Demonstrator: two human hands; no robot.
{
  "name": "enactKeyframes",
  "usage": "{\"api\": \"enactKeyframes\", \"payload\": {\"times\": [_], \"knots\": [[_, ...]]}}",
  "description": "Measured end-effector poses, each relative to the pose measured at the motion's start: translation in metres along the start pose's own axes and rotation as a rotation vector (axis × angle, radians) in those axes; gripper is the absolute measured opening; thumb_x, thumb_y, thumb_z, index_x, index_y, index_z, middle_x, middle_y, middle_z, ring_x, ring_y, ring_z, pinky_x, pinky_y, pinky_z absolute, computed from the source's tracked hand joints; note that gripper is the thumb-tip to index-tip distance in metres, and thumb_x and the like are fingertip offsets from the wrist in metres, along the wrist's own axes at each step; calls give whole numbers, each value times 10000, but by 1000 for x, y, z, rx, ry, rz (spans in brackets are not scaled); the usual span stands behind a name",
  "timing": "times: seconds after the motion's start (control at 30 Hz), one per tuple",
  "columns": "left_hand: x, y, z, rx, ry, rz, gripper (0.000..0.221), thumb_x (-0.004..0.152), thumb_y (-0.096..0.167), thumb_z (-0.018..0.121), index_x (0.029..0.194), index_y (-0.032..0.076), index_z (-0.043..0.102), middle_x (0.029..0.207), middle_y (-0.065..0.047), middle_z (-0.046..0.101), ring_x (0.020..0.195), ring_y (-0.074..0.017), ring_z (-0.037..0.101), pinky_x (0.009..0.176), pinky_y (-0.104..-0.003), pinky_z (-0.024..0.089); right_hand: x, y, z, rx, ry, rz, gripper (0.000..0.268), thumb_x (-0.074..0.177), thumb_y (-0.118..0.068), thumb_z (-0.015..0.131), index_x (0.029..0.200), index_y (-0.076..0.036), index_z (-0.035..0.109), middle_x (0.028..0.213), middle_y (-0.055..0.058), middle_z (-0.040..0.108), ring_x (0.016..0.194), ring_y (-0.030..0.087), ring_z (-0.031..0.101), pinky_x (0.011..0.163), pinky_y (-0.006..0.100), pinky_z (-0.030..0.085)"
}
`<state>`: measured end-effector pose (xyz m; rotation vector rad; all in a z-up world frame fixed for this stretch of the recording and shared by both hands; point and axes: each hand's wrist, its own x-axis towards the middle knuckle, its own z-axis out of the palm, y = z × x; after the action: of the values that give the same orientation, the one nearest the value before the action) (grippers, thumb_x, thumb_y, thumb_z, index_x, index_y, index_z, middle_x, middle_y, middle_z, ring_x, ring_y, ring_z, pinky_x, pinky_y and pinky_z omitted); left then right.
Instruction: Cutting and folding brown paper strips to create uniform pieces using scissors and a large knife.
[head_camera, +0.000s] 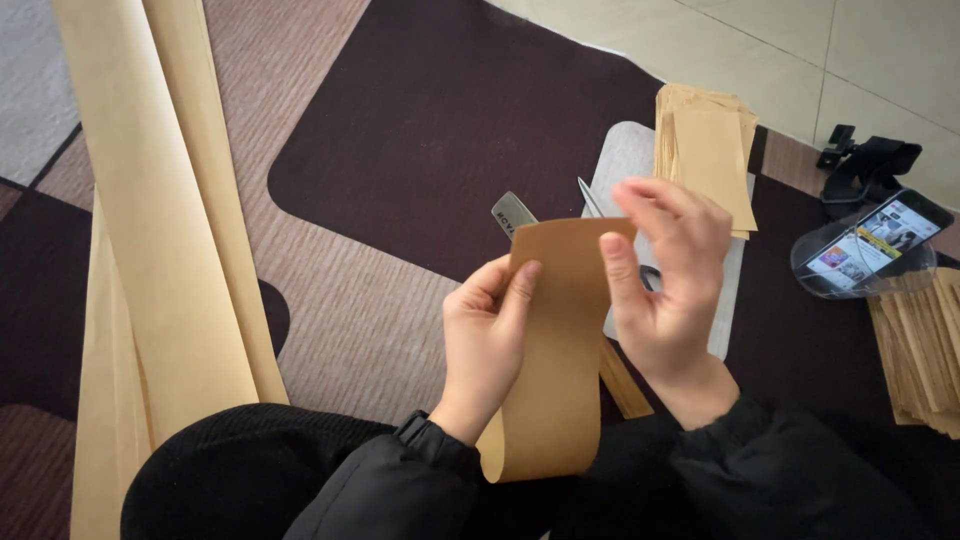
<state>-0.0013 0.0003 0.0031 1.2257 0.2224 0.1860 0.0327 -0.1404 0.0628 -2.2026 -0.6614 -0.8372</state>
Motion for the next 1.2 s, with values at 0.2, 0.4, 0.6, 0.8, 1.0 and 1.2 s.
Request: {"api": "enactKeyframes", "payload": {"times": [0.2,0.4,0.6,0.8,1.0,1.2], "knots": [[-6,14,3,175,-73,120,133,998,145,752,1081,100,846,783,-77,820,824,-76,641,641,-307,617,-8,12,9,-37,-123,-21,206,1024,-250,758,1214,-187,807,1237,-7,768,1244,225,648,1181,407,273],[-5,-10,-1,286,-194,61,124,946,207,808,1050,155,850,729,-59,807,750,-91,731,579,-324,613,10,9,-13,-48,-74,78,104,1043,-106,783,1034,-199,830,1002,-48,777,917,180,652,1040,380,379],[4,9,-7,751,-518,-291,294,970,451,633,1002,236,830,965,68,838,853,-122,746,653,-322,516,13,95,-94,-324,80,-32,147,1318,129,663,1246,163,786,1173,286,764,1067,388,711,935,480,580],[23,26,-30,957,-515,-465,315,900,491,730,989,203,825,878,43,795,787,-122,691,684,-323,491,-4,149,-144,-384,101,234,276,1414,-188,504,1483,59,603,1366,240,579,1230,408,546,958,513,419],[40,39,-53,457,-165,-480,196,851,219,854,941,59,785,925,-46,792,878,-152,744,744,-301,593,-5,171,-135,-204,262,376,242,1290,-230,612,1411,-44,709,1329,88,682,1240,250,597,1036,436,461],[47,39,-55,-17,93,-399,306,902,154,763,1139,-39,780,1033,-110,801,951,-160,723,864,-305,607,-8,194,-127,141,429,751,190,1099,-370,762,1233,-235,766,1184,-95,756,1148,44,699,1055,243,596]]}}
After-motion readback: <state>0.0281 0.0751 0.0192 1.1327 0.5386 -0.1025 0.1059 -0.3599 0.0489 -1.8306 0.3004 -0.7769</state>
